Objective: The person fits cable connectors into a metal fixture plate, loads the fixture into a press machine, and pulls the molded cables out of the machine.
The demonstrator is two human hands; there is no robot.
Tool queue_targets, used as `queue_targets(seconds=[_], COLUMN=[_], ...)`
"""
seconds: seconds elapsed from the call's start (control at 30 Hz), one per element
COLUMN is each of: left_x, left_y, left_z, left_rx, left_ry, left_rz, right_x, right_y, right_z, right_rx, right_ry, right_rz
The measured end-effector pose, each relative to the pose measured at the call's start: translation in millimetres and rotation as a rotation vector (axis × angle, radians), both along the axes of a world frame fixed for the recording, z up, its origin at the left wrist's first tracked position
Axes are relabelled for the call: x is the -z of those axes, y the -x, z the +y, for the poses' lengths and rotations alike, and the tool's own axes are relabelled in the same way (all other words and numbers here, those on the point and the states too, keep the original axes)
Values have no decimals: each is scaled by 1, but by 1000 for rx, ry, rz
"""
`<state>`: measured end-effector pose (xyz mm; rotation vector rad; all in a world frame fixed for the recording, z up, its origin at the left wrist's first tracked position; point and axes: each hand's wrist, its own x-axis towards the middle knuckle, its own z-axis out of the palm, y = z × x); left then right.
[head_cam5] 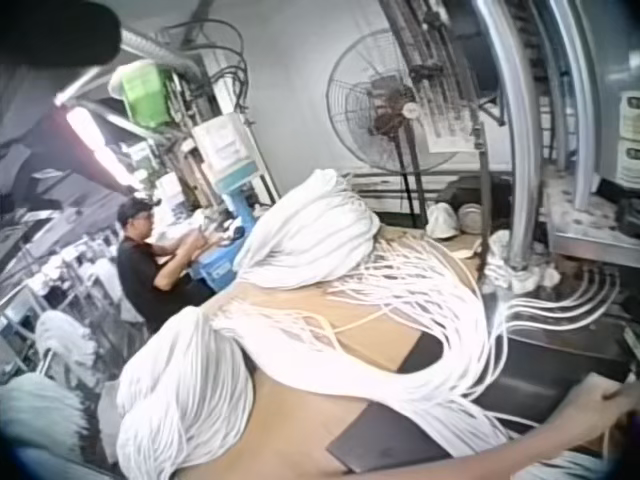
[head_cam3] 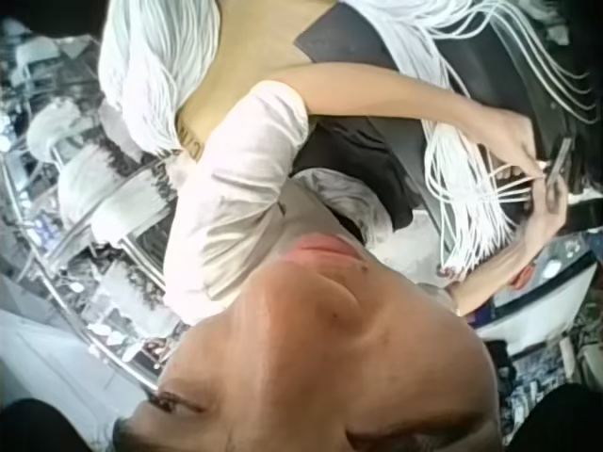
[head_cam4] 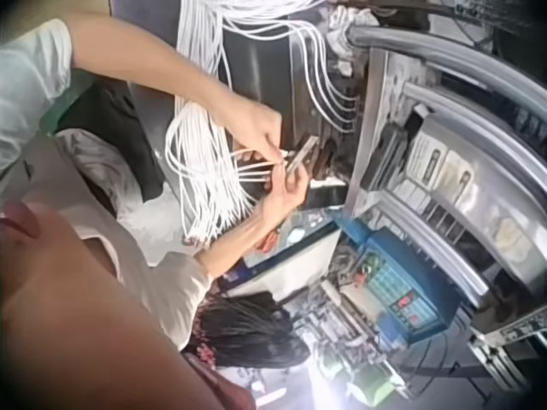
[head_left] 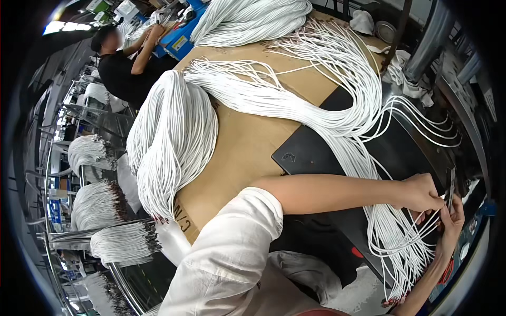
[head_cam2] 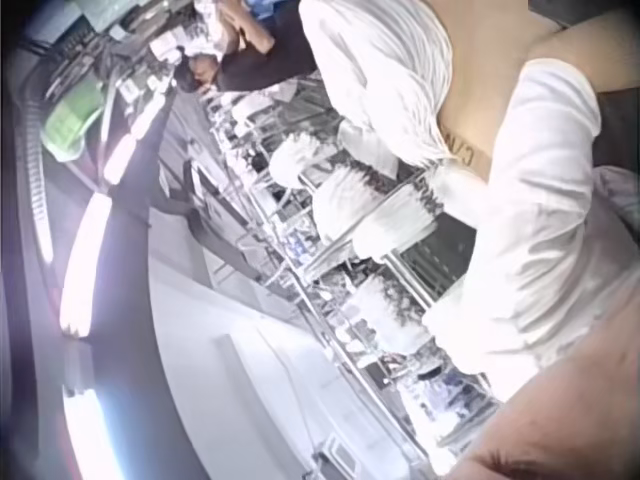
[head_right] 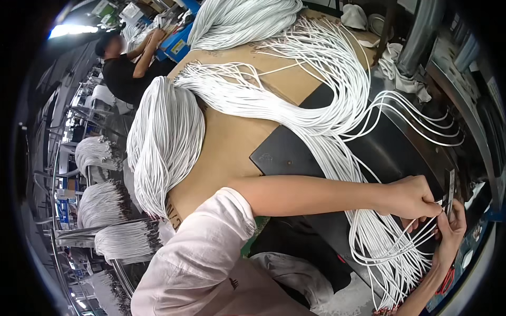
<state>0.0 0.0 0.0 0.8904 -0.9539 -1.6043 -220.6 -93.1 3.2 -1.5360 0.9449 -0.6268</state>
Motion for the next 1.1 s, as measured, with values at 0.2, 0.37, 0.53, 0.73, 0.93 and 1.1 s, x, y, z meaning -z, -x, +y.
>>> queue_targets(seconds=[0.2,0.37,0.53,0.73,0.93,1.1], left_x=[-5,-7,-14,-19,-20,-3], left_y=[-3,-6,1,-41,-15,2], left_z=[2,10,3,-11,-65,-100], left_rx=[-52,-72,16,-252,-596,-636], left_ry=[19,22,79,401,1045,855], left_rz=[-143,-132,-258,-1191,-1610,-1841], right_x=[6,-4,-23,-38,-40,22], right_y=[-8,-13,10,-34,-32,-1], right_z=[1,4,8,-26,-84,-209], right_rx=[-20,-96,-109,-362,6,134], right_ry=[54,50,11,485,984,673], right_rz=[-22,34,137,431,578,369])
